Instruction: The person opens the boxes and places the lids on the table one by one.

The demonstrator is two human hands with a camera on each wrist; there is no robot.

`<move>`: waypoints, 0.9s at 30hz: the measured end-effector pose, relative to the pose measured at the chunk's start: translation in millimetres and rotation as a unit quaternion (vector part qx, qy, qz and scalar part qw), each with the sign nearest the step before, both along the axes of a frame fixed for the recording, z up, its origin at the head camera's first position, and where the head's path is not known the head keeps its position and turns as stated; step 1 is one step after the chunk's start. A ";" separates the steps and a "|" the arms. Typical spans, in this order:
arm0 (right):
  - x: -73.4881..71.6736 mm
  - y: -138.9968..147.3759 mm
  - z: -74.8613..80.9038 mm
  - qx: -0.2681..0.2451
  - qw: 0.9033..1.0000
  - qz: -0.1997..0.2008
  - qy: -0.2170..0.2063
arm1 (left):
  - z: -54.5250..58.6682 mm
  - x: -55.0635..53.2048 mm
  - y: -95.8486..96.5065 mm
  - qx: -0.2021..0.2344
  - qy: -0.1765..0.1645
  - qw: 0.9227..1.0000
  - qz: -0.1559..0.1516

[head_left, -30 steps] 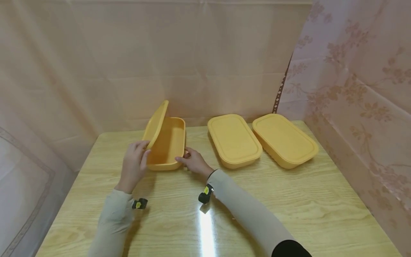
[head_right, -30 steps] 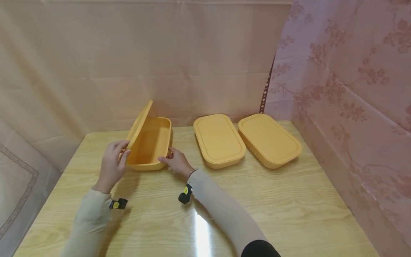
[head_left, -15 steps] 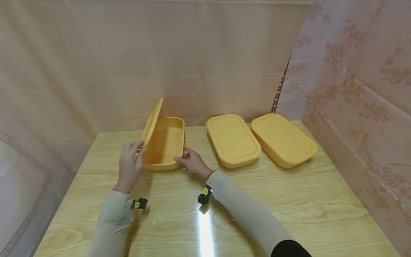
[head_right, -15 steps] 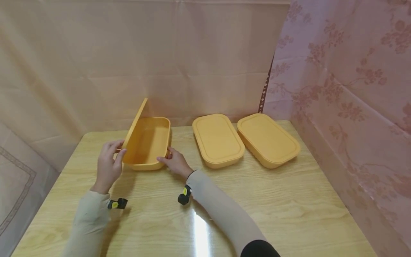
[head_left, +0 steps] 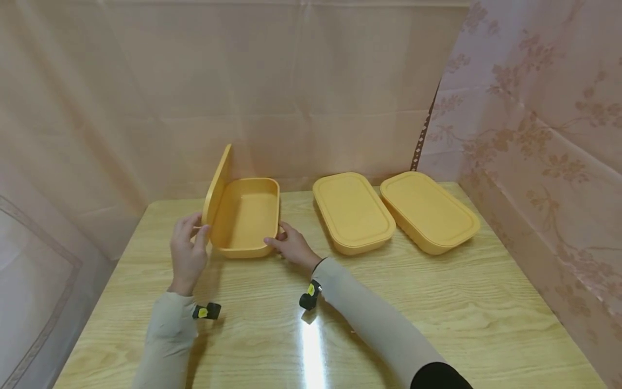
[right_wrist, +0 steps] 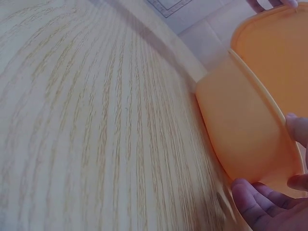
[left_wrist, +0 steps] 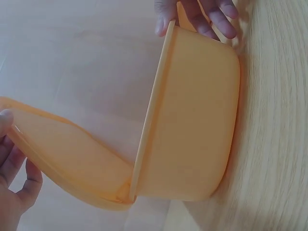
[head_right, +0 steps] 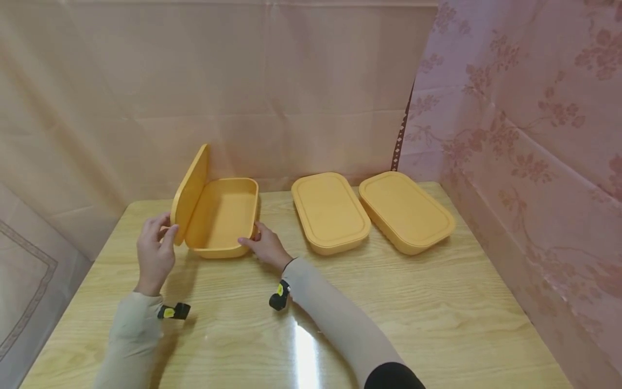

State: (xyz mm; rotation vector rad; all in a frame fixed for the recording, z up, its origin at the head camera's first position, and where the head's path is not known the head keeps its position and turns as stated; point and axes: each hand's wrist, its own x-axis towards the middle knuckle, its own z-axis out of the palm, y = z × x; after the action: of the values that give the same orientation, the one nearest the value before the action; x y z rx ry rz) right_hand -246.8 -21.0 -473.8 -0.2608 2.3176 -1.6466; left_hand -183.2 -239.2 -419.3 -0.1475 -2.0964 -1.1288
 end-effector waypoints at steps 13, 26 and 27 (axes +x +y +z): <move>0.6 0.2 -0.7 0.001 1.000 0.000 -0.004 | 3.0 2.3 -5.8 0.087 -0.029 0.996 0.015; 1.2 0.1 0.7 -0.002 1.000 0.002 -0.020 | 2.9 3.6 -13.1 0.137 -0.021 0.990 0.027; 1.6 0.1 1.4 -0.002 1.000 0.002 -0.022 | 3.1 3.7 -13.3 0.141 -0.022 0.989 0.030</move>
State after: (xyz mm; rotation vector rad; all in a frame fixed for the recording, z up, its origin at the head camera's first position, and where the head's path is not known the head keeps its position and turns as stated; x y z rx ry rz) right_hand -245.2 -21.0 -472.4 -0.2275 2.2814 -1.6392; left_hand -179.5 -252.5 -416.3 0.0751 -1.9408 -1.3891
